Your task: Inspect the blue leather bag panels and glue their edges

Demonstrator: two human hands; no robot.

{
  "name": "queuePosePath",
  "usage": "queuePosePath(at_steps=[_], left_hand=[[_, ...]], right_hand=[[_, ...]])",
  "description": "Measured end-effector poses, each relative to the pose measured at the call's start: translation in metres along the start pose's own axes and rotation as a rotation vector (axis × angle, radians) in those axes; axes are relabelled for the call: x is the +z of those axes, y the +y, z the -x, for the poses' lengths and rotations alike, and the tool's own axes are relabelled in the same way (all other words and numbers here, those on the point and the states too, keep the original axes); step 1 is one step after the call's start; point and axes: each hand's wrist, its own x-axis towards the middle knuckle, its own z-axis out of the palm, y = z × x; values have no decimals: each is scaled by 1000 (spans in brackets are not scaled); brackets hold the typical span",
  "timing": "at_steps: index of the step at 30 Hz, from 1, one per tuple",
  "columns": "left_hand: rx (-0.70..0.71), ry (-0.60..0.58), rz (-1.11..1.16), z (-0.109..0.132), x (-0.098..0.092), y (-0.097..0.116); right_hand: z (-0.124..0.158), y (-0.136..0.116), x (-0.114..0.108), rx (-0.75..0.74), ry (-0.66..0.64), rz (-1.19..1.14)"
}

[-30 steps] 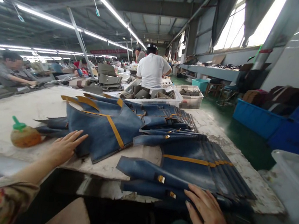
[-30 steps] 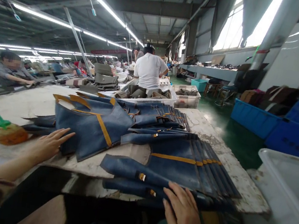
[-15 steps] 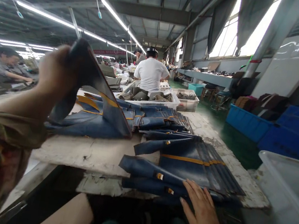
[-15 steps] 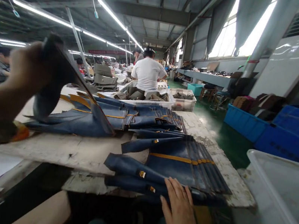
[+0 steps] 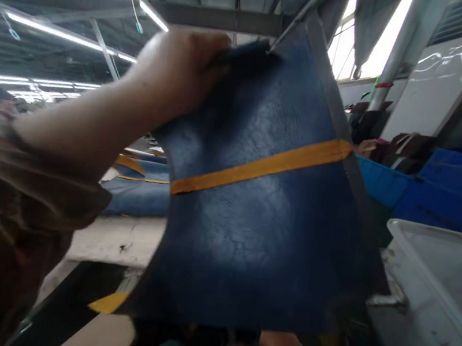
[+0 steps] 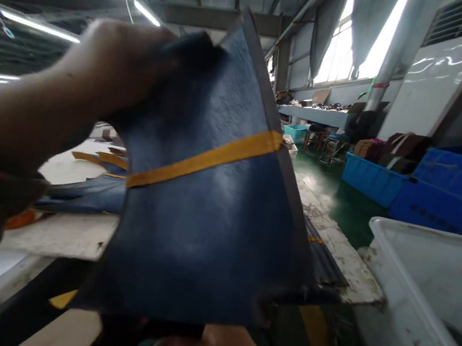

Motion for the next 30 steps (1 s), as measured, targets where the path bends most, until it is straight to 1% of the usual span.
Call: queuePosePath(at_steps=[1, 3, 5, 6, 7, 9, 11, 13, 15, 18, 21, 25, 28, 30], left_hand=[[60, -38, 25, 1, 7, 14], [165, -104, 32, 0, 26, 39], [241, -146, 5, -4, 47, 60], [273, -172, -4, -4, 58, 70], [308, -194, 1, -4, 70, 80], [382, -234, 47, 0, 96, 99], [470, -288, 113, 10, 125, 116], [532, -370, 173, 23, 154, 131], [543, -459, 211, 37, 179, 143], [514, -537, 235, 51, 207, 152], [491, -557, 238, 58, 224, 157], [464, -531, 269, 64, 242, 165], [433, -524, 287, 71, 253, 171], [417, -535, 288, 76, 260, 175]], right_hand=[[-1, -1, 1, 10, 16, -26], [-8, -4, 4, 77, 132, -115], [-20, -9, 8, 188, 291, -338], [-28, -12, 9, 225, 340, -485], [-36, -15, 9, 250, 365, -638], [-51, -18, 8, 275, 368, -910], [-63, -16, 4, 311, 350, -1059], [-70, -7, 0, 353, 349, -1102], [-73, 6, -4, 380, 355, -1097], [-75, 24, -7, 449, 342, -1079], [-77, 34, -9, 495, 343, -1059], [-81, 39, -12, 522, 324, -1002], [-83, 42, -17, 542, 234, -957], [-81, 45, -22, 552, 117, -934]])
